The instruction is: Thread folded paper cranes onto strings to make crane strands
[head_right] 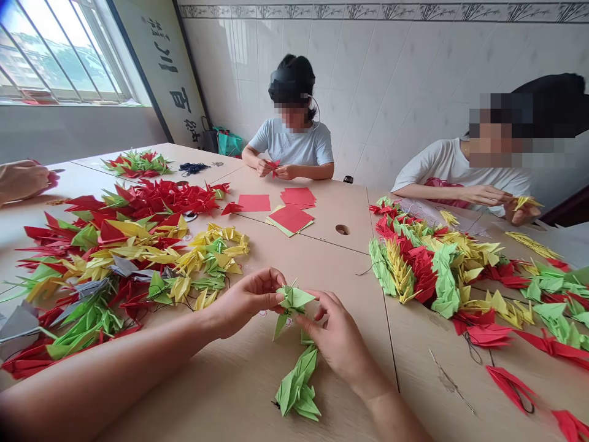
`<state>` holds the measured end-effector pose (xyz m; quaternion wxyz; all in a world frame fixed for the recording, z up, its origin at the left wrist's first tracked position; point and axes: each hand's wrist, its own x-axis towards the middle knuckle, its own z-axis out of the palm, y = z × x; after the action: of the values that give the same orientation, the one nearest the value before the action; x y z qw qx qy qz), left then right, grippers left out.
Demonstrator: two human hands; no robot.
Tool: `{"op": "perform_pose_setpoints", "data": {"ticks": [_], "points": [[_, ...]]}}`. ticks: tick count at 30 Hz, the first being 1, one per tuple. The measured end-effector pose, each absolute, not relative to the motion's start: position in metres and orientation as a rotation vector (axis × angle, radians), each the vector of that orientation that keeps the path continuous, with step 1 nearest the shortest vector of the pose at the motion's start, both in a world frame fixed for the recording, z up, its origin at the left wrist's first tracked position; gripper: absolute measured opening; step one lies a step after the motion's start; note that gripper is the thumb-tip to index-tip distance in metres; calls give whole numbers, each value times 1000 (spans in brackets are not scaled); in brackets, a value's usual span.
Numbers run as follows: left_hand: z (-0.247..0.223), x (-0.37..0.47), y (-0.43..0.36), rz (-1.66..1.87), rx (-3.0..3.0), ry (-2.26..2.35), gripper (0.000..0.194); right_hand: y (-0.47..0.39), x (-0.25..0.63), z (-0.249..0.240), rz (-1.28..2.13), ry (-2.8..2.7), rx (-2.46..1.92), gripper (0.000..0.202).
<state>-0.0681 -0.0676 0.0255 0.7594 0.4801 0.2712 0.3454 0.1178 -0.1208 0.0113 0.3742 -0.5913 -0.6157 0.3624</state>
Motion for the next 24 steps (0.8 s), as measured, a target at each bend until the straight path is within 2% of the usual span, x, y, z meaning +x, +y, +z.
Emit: {"op": "perform_pose_setpoints", "data": {"ticks": [11,18,24], "points": [[27,-68,-69,732,1069,574,24,-121,117,17,1078,-1556,-1503,30],[28,-68,-67,881,1179,712,20,-118,121,9,954,-1482,-1499,28],[28,-67,-66,970,1240,813,15,-120,119,10,905,-1531,-1512,17]]}}
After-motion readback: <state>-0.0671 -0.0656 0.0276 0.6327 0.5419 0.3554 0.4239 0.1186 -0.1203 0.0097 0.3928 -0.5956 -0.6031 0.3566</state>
